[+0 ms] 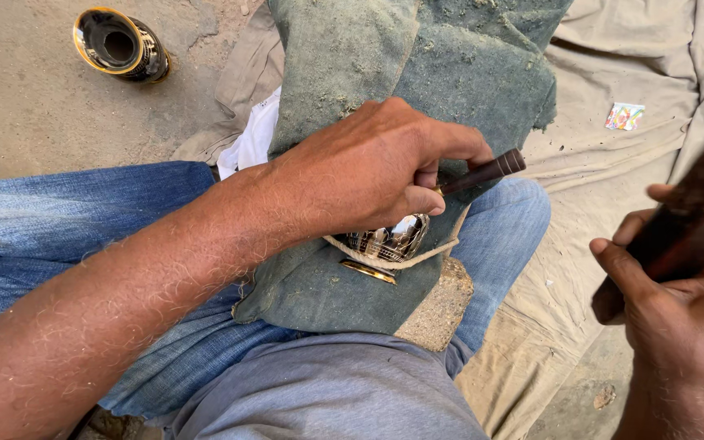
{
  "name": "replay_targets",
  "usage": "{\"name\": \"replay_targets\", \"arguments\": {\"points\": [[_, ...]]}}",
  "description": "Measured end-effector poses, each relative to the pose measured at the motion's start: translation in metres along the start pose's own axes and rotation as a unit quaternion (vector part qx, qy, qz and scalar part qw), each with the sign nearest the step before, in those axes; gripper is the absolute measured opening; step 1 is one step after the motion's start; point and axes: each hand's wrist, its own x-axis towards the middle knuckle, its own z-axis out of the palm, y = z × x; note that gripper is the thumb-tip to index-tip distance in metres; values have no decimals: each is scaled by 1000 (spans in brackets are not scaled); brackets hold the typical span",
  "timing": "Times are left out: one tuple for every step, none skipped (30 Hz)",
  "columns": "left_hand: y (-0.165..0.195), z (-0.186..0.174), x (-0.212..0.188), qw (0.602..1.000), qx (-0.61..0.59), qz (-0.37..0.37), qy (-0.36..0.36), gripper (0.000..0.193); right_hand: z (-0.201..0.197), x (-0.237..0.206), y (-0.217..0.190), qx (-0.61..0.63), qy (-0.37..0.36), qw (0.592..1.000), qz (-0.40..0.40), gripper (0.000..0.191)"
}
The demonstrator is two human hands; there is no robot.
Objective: The person sits cross-legged and uses a chisel and hammer to emboss a decorative pattern on a small metal vessel. They repeatedly strike the chisel along the vessel's surface, rotating the vessel to work different areas.
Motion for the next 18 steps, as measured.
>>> {"name": "replay_targets", "arguments": {"points": [[0,0,0,1000,4,9,-4,46,1,-1,1,13,5,1000,-16,52],[0,-1,0,1000,1,16,-4,45,1,-1,1,25,10,999,-32,52],[1,-2,-1,1000,-3,22,-5,44,1,-1,0,42,9,999,-33,50],[1,-4,-1,1000,-6,28,-7,43,1,-2,0,-22,-11,999,-47,50],[3,-5,-2,999,-2,38,-4,43,1,-3,-2,-85,-28,994,-63,50],[5,-6,-3,999,3,47,-1,43,-1,-4,-3,-226,-64,968,-92,52],[7,-7,-4,998,8,57,1,43,-1,-6,-4,-361,-99,920,-118,55],[10,-7,-5,999,-3,48,15,43,-2,-7,-3,-224,-57,970,-70,47],[14,-7,-10,999,-15,37,31,42,0,-10,-1,-82,-16,996,-22,40],[19,-5,-16,998,-29,24,47,42,-1,-10,2,23,-5,1000,11,39],[22,-3,-23,997,-29,35,70,43,-1,-13,7,129,13,991,40,37],[25,-1,-29,994,-27,48,92,44,-2,-11,14,198,7,979,50,42],[27,2,-36,991,-23,63,112,45,-3,-12,20,267,3,962,58,48],[27,5,-40,994,-32,35,101,44,-6,-13,27,289,-2,955,62,45],[27,8,-44,995,-41,7,91,42,-8,-13,34,311,-6,948,66,42],[27,11,-45,995,-51,-24,80,40,-11,-17,39,327,-2,943,61,42],[27,15,-47,995,-53,-27,83,41,-14,-19,42,343,2,938,56,41],[27,18,-48,994,-54,-31,86,41,-16,-23,44,356,15,934,40,43]]}}
